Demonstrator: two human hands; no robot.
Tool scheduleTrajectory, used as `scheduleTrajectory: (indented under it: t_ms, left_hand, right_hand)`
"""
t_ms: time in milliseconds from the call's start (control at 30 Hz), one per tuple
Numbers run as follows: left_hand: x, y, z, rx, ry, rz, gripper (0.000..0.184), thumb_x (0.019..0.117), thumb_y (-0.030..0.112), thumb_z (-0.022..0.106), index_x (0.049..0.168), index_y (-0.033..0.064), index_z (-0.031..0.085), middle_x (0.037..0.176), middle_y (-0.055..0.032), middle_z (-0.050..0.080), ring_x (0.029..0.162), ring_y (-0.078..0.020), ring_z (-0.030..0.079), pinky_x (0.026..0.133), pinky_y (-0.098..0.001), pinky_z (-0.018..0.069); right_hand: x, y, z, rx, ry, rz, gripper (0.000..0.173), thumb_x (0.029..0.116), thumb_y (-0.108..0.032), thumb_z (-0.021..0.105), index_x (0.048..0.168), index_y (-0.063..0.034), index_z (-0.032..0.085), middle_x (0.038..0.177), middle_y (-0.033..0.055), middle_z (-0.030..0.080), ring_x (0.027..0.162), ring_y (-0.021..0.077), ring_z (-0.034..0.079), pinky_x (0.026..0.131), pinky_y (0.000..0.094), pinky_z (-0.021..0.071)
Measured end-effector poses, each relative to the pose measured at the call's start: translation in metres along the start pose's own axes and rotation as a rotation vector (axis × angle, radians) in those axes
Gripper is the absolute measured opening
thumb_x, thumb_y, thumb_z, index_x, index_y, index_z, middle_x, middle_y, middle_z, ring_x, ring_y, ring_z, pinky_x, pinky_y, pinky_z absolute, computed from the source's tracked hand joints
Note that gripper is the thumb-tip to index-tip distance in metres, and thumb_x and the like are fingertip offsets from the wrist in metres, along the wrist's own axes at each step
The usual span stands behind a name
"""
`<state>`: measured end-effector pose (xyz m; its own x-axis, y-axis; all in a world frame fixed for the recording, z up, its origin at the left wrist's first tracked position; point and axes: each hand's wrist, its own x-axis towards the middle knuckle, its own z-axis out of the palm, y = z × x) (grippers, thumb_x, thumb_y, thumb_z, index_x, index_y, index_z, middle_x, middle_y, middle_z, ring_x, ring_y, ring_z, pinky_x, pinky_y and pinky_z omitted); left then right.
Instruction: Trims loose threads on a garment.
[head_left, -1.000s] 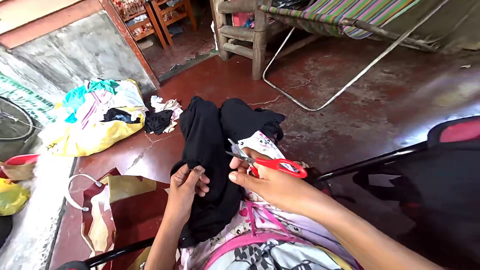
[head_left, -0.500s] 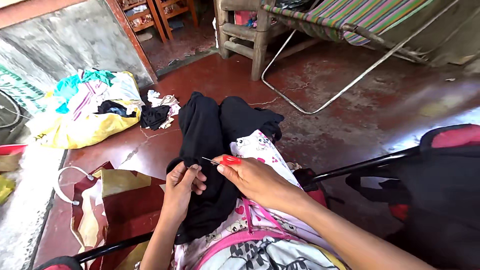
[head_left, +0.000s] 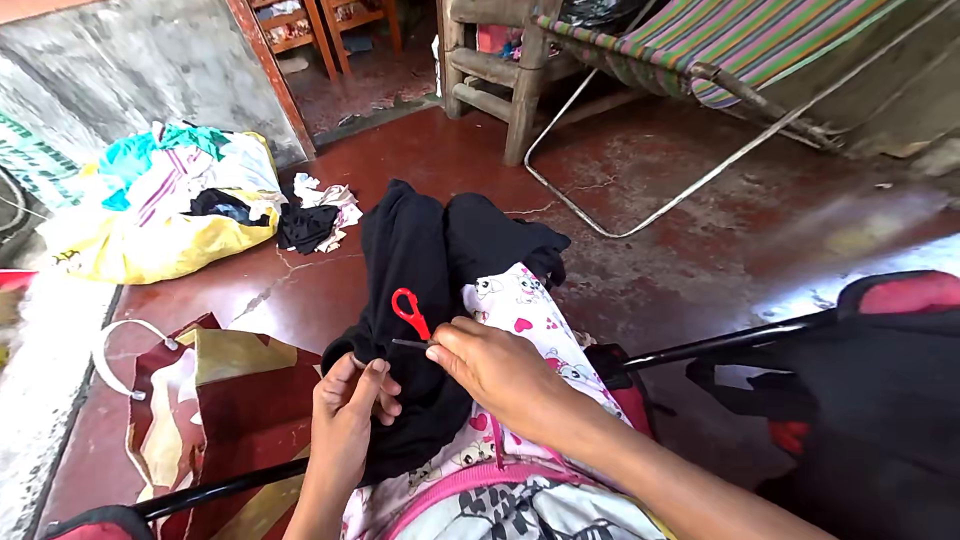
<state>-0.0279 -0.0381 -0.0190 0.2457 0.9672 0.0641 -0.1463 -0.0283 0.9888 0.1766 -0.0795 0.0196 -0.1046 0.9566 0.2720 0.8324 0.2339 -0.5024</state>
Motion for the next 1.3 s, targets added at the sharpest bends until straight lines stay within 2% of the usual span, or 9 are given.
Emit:
scheduleTrajectory:
  t_ms: [300, 633, 1167, 1300]
  left_hand:
    - [-0.015, 0.005, -0.004, -0.052, 0.012, 0.043, 0.014, 0.1007, 0.006, 0.055, 0.093, 0.0019, 0.066, 0.072, -0.008, 0.071, 0.053, -0.0105, 0.066, 0.048, -0.0215, 0.0554]
    - [-0.018, 0.006, -0.004, -0.086, 0.019, 0.044, 0.012, 0.0996, 0.005, 0.056, 0.091, 0.0017, 0.065, 0.071, -0.0092, 0.07, 0.052, -0.011, 0.065, 0.047, -0.022, 0.055]
    - [-0.018, 0.01, -0.006, -0.087, 0.022, 0.037, 0.012, 0.0991, 0.004, 0.056, 0.091, 0.0013, 0.065, 0.069, -0.0084, 0.07, 0.051, -0.01, 0.064, 0.046, -0.021, 0.0542]
    - [-0.018, 0.011, -0.007, -0.063, 0.046, 0.056, 0.012, 0.098, 0.003, 0.056, 0.089, 0.0021, 0.065, 0.069, -0.0081, 0.07, 0.05, -0.0101, 0.064, 0.045, -0.021, 0.0541]
  right_hand:
    - [-0.01, -0.016, 0.008, -0.164, 0.111, -0.12, 0.029, 0.1047, -0.035, 0.053, 0.092, -0.0143, 0.068, 0.079, 0.0006, 0.056, 0.061, 0.0126, 0.06, 0.046, 0.0276, 0.0497]
    - [-0.012, -0.021, 0.012, -0.179, 0.058, -0.13, 0.03, 0.1055, -0.035, 0.052, 0.092, -0.0141, 0.068, 0.08, 0.0012, 0.055, 0.064, 0.0123, 0.06, 0.05, 0.026, 0.0512]
    - [-0.009, -0.027, 0.017, -0.242, 0.062, -0.133, 0.029, 0.1051, -0.034, 0.053, 0.093, -0.0156, 0.07, 0.081, 0.0022, 0.055, 0.063, 0.0143, 0.061, 0.046, 0.027, 0.0491]
    - [-0.003, -0.031, 0.022, -0.219, 0.032, -0.136, 0.026, 0.1047, -0.033, 0.055, 0.095, -0.0147, 0.07, 0.082, 0.0035, 0.057, 0.066, 0.0162, 0.062, 0.049, 0.0285, 0.0503]
